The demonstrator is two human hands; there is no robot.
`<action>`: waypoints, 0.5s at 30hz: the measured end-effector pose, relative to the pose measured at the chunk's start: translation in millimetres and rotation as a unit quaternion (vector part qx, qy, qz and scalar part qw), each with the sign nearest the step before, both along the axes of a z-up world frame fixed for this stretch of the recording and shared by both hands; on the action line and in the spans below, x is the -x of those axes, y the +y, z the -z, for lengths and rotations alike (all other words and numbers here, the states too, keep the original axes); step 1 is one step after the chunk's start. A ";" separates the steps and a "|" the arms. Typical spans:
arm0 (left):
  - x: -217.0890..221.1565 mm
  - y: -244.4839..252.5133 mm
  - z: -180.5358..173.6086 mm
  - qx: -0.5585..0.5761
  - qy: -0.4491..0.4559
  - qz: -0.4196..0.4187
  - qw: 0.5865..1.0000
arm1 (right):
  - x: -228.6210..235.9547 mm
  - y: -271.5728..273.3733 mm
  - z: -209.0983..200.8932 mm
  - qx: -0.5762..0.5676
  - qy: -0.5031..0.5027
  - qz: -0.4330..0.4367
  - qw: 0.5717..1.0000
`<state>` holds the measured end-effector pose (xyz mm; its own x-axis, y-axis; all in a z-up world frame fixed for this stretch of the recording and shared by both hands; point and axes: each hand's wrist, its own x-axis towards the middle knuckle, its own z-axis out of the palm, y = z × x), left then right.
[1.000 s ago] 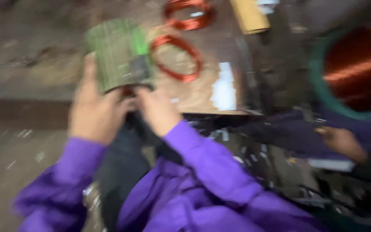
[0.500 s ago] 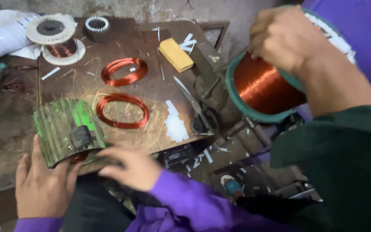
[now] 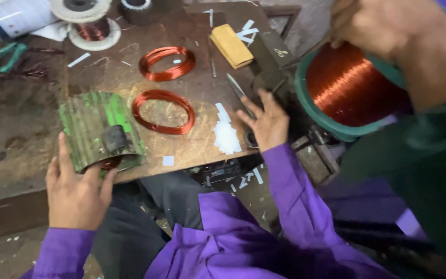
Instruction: The person cuts a white plastic sheet into small rectangular pieces using scissors. They then handle copper wire coils and a green motor stator, inserting the plastic pieces into the stator slots and arranging the wire coils on the workbench.
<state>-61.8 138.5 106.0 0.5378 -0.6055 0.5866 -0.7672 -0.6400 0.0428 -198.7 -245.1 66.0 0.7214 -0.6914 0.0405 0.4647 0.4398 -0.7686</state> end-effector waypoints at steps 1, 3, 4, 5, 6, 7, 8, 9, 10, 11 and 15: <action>1.7 -2.1 -3.6 0.001 0.005 0.002 1.000 | -0.6 14.8 -9.7 -0.005 0.027 -0.010 1.000; 1.2 -9.9 -11.4 0.008 0.020 0.008 1.000 | -1.9 55.1 -17.6 0.079 0.037 -0.051 0.995; 0.6 -14.3 -14.2 0.015 0.029 0.013 0.999 | -0.9 71.9 -19.2 0.122 0.041 -0.071 0.989; 2.4 -10.4 -16.8 0.018 0.037 0.006 0.999 | -3.5 90.8 -17.0 0.187 0.048 -0.071 0.979; 1.3 -11.6 -16.9 0.025 0.043 0.023 0.998 | -6.2 107.4 -14.0 0.251 0.054 -0.070 0.964; 2.9 -3.8 -16.0 0.026 0.051 0.029 0.998 | -10.5 127.9 -8.2 0.308 0.055 -0.079 0.946; 4.3 1.8 -13.3 0.011 0.071 0.016 0.997 | -13.1 145.4 -4.3 0.345 0.068 -0.091 0.932; 2.6 3.1 -11.4 -0.001 0.090 0.004 0.996 | -16.7 157.6 -4.1 0.384 0.076 -0.100 0.915; 1.2 7.2 -9.6 -0.006 0.114 0.004 0.993 | -21.3 169.5 -4.7 0.423 0.082 -0.109 0.896; -2.1 6.5 -6.4 -0.008 0.140 0.010 0.990 | -25.1 177.9 -6.4 0.481 0.081 -0.111 0.866; -7.9 7.2 0.4 -0.013 0.109 0.031 0.993 | -47.2 208.1 -14.6 0.600 0.068 -0.081 0.793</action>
<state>-53.9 145.6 105.6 0.6110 -0.6549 0.4447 -0.7800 -0.5941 0.1968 -151.5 -37.0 80.6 0.8509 -0.1117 0.5133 0.3532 -0.6017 -0.7164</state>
